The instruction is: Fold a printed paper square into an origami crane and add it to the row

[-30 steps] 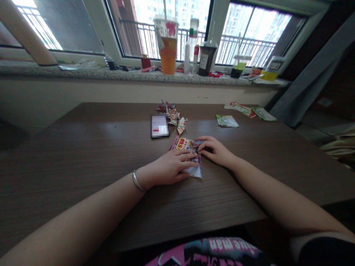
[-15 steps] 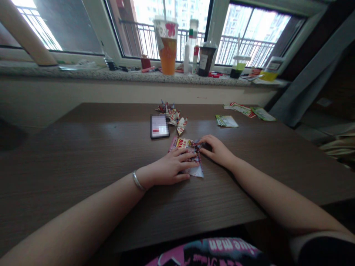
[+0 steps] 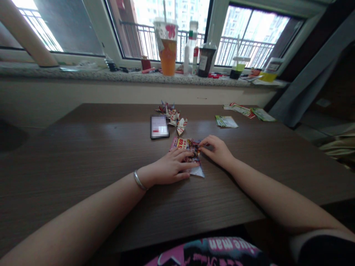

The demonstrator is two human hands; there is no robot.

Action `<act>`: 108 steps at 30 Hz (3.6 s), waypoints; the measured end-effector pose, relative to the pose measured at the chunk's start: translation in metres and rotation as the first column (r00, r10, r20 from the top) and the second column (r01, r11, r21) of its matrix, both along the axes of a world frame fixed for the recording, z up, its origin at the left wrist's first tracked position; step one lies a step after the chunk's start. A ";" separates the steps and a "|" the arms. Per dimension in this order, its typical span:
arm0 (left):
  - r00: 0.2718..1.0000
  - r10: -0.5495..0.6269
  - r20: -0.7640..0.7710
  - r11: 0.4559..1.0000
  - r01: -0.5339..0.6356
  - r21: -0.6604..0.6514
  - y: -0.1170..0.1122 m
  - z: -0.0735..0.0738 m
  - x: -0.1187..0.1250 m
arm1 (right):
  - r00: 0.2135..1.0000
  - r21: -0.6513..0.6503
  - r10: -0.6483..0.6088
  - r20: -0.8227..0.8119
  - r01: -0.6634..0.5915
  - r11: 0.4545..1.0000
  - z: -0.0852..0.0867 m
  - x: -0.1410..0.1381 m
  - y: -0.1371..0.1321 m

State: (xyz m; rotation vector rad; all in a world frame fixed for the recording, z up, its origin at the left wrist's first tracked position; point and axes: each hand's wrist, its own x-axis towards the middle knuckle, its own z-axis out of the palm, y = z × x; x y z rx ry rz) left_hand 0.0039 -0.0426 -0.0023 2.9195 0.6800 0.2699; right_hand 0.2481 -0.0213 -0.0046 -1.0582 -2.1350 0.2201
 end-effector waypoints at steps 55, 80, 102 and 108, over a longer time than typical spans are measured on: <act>0.985 0.147 0.090 0.982 -0.135 -0.135 0.000 -0.001 0.000 | 0.990 -0.475 -0.113 -0.085 0.059 0.878 -0.008 -0.004 -0.002; 0.933 0.126 0.337 0.970 -0.188 0.158 0.001 0.001 0.004 | 0.996 -0.110 -0.038 0.081 0.046 0.993 0.010 -0.013 -0.019; 0.906 0.200 0.373 0.930 -0.296 0.219 -0.003 0.014 0.005 | 0.985 0.112 0.148 0.092 -0.158 0.981 0.016 -0.013 -0.027; 0.873 0.245 0.422 0.902 -0.365 0.232 -0.006 0.017 0.009 | 0.994 0.048 0.106 -0.030 -0.104 0.993 0.015 -0.015 -0.028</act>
